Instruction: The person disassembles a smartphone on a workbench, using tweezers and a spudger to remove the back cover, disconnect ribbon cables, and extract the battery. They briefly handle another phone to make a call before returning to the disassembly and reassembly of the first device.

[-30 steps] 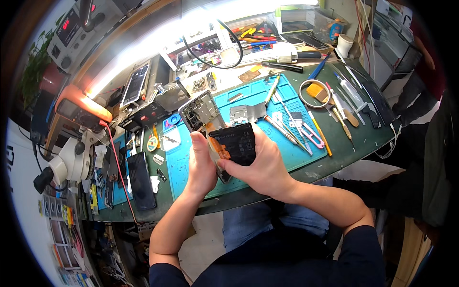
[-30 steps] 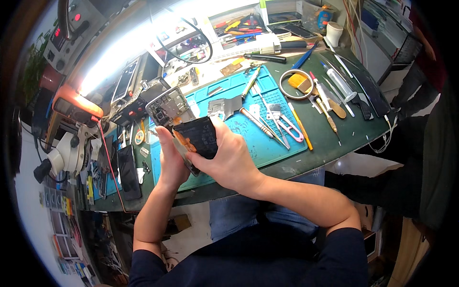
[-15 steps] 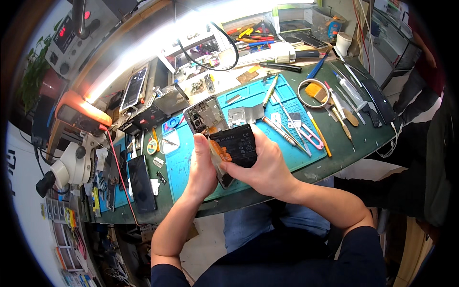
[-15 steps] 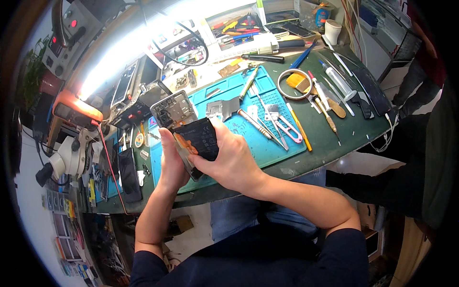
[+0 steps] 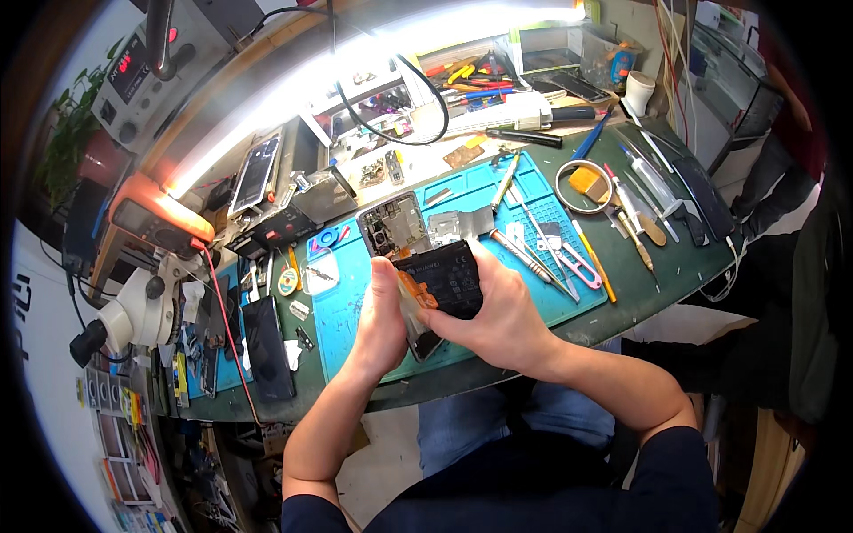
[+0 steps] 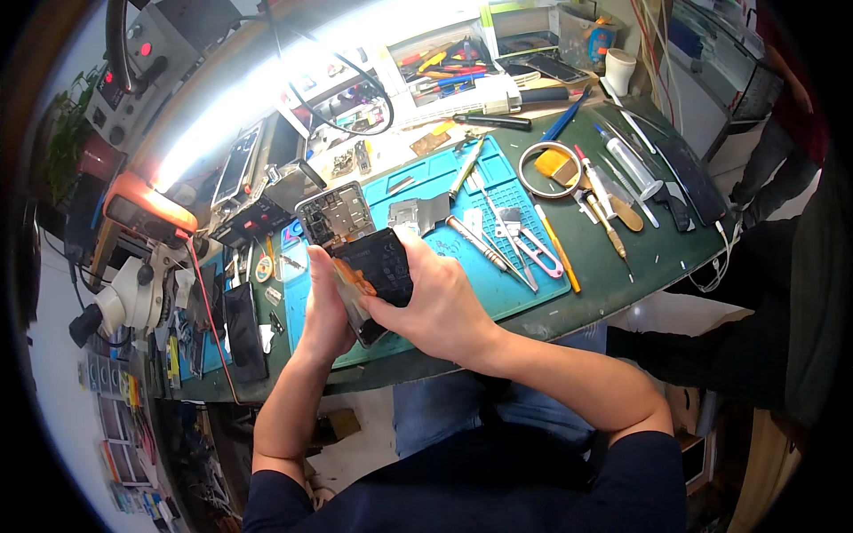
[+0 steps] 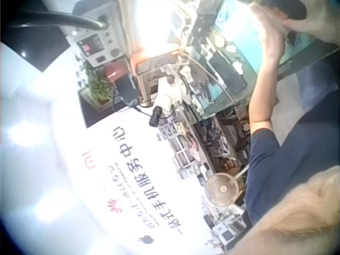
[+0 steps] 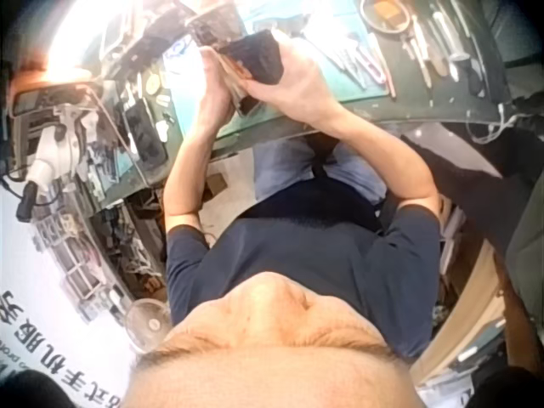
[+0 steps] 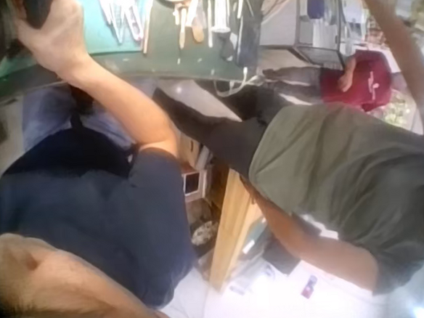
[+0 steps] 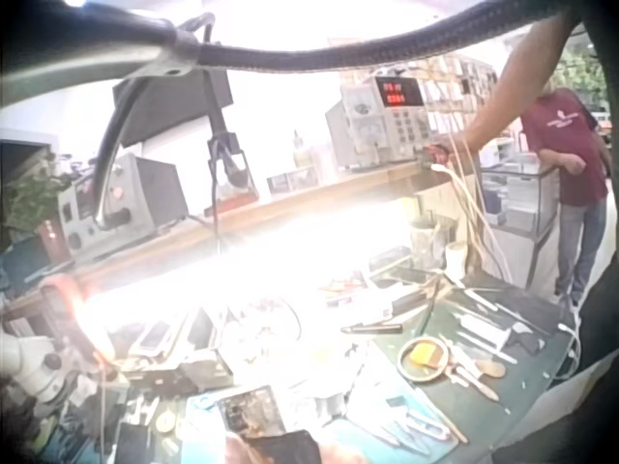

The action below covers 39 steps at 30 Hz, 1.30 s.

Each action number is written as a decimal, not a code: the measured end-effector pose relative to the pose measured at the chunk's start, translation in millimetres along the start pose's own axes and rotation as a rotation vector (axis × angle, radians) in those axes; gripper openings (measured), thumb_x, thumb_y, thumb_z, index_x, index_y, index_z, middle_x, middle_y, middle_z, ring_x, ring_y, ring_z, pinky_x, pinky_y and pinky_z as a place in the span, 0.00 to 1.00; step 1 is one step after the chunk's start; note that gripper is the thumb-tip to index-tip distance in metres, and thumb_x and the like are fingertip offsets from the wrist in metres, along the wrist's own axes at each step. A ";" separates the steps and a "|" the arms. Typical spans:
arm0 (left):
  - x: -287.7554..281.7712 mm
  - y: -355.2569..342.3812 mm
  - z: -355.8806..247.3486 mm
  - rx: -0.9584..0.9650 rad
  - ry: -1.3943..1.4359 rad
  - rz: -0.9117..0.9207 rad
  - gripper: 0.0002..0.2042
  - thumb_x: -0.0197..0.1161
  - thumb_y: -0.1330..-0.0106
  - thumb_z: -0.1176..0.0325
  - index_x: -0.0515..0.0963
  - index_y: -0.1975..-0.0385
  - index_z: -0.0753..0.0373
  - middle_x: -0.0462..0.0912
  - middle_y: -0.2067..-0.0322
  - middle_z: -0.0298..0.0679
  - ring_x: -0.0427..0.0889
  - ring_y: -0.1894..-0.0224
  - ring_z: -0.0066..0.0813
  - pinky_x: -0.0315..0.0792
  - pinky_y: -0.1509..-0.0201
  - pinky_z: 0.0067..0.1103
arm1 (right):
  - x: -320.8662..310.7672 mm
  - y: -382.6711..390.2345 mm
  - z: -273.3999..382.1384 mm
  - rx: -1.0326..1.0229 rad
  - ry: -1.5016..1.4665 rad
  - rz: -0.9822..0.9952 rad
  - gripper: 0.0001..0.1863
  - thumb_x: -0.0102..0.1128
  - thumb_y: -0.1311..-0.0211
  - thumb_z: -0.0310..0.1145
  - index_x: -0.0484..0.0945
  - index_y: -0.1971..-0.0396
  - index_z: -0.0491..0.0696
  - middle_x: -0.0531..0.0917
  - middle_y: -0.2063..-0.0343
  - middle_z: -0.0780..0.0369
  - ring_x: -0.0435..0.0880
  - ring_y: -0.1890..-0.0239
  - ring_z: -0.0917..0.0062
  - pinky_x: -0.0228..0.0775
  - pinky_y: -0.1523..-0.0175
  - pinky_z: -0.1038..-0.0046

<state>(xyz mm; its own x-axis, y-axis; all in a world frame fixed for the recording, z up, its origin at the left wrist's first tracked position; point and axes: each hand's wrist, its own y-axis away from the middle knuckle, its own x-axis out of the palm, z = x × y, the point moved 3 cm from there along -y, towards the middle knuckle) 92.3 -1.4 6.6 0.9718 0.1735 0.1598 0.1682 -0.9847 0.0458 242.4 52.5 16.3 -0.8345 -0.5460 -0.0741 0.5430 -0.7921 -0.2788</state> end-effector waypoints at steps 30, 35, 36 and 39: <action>1.9 1.0 -3.5 0.037 0.078 0.016 0.38 0.35 0.19 0.36 0.65 0.30 0.68 0.79 0.39 0.49 0.82 0.40 0.39 0.78 0.35 0.34 | -5.4 -2.9 -6.2 -0.019 -0.031 0.027 0.27 0.77 0.44 0.26 0.77 0.44 0.40 0.88 0.56 0.61 0.85 0.56 0.83 0.79 0.48 0.76; 1.0 1.8 -2.5 -0.002 0.051 0.030 0.38 0.36 0.19 0.36 0.64 0.29 0.66 0.79 0.39 0.48 0.81 0.39 0.38 0.77 0.35 0.33 | -9.7 -4.6 0.2 -0.083 0.050 0.045 0.24 0.77 0.44 0.27 0.79 0.48 0.40 0.88 0.60 0.60 0.85 0.60 0.84 0.79 0.52 0.76; 2.4 2.5 -3.2 -0.012 0.053 0.018 0.38 0.36 0.19 0.36 0.65 0.29 0.66 0.78 0.39 0.48 0.81 0.39 0.37 0.77 0.35 0.33 | -9.3 -4.5 0.1 -0.065 0.022 0.054 0.24 0.77 0.45 0.27 0.79 0.49 0.40 0.88 0.60 0.60 0.85 0.60 0.83 0.79 0.52 0.75; 4.1 0.5 -1.5 -0.036 0.060 0.029 0.38 0.36 0.19 0.36 0.65 0.29 0.66 0.78 0.38 0.48 0.81 0.39 0.37 0.76 0.34 0.33 | -11.2 -4.3 0.1 -0.039 0.008 0.059 0.24 0.77 0.45 0.28 0.80 0.49 0.40 0.88 0.61 0.59 0.85 0.62 0.82 0.79 0.53 0.74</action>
<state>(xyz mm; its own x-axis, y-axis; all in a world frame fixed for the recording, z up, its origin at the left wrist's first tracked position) 96.2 -1.1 8.8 0.9644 0.1467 0.2200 0.1331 -0.9882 0.0755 249.4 62.0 18.5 -0.8021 -0.5889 -0.0992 0.5872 -0.7473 -0.3111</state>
